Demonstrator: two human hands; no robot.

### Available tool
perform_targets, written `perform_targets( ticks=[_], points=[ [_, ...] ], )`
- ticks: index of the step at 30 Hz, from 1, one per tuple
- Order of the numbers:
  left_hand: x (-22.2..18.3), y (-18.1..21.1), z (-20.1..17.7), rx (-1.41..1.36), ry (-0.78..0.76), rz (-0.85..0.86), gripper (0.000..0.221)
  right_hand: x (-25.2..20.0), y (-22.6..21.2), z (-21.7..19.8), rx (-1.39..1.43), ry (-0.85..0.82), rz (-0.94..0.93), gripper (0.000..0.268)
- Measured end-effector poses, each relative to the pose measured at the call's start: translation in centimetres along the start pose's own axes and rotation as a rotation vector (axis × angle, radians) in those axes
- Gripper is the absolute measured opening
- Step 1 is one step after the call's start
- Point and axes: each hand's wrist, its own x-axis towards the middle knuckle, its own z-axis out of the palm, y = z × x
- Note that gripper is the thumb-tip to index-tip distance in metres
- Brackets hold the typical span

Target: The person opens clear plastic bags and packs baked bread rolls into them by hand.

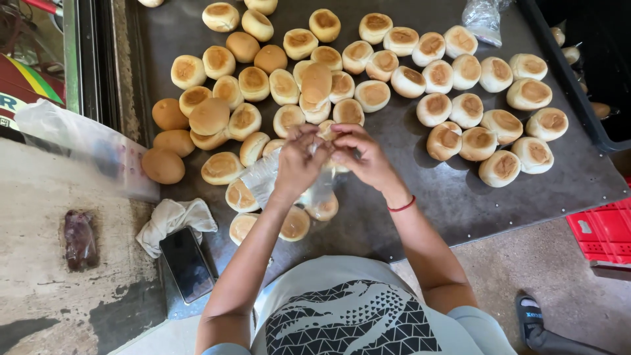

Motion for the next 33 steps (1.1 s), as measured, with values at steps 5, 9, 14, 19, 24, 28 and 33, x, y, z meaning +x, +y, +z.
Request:
perform_targets(
  ticks=[5,9,14,19,24,28,33],
  points=[
    [-0.5,-2.0,0.9,-0.459,0.007,-0.2,0.011,0.0,-3.2,1.3,-0.308,0.134,-0.111,0.016],
    [-0.7,-2.2,0.8,-0.274,0.051,-0.08,0.006,-1.0,-4.2,1.8,-0.544,0.197,-0.309,0.015],
    [0.5,-2.9,1.0,-0.215,0.121,-0.08,0.006,-3.9,-2.1,1.4,-0.191,0.294,-0.118,0.007],
    [0.0,-3.2,1.3,-0.412,0.144,-0.275,0.014,-3.2,1.0,-7.3,0.453,0.545,0.384,0.006],
    [0.3,-5.0,2.1,-0.356,0.269,-0.222,0.016,-1.3,-3.2,-15.2,-0.027,0.989,-0.154,0.023],
    [1.2,-5.5,3.4,-0.402,0.403,-0.232,0.016,-1.9,-4.7,-9.9,-0.023,0.604,0.059,0.026],
    [1.9,-4.5,4.3,-0.735,0.51,-0.156,0.017,-3.5,-3.0,2.6,-0.203,0.137,-0.045,0.054]
  ],
)
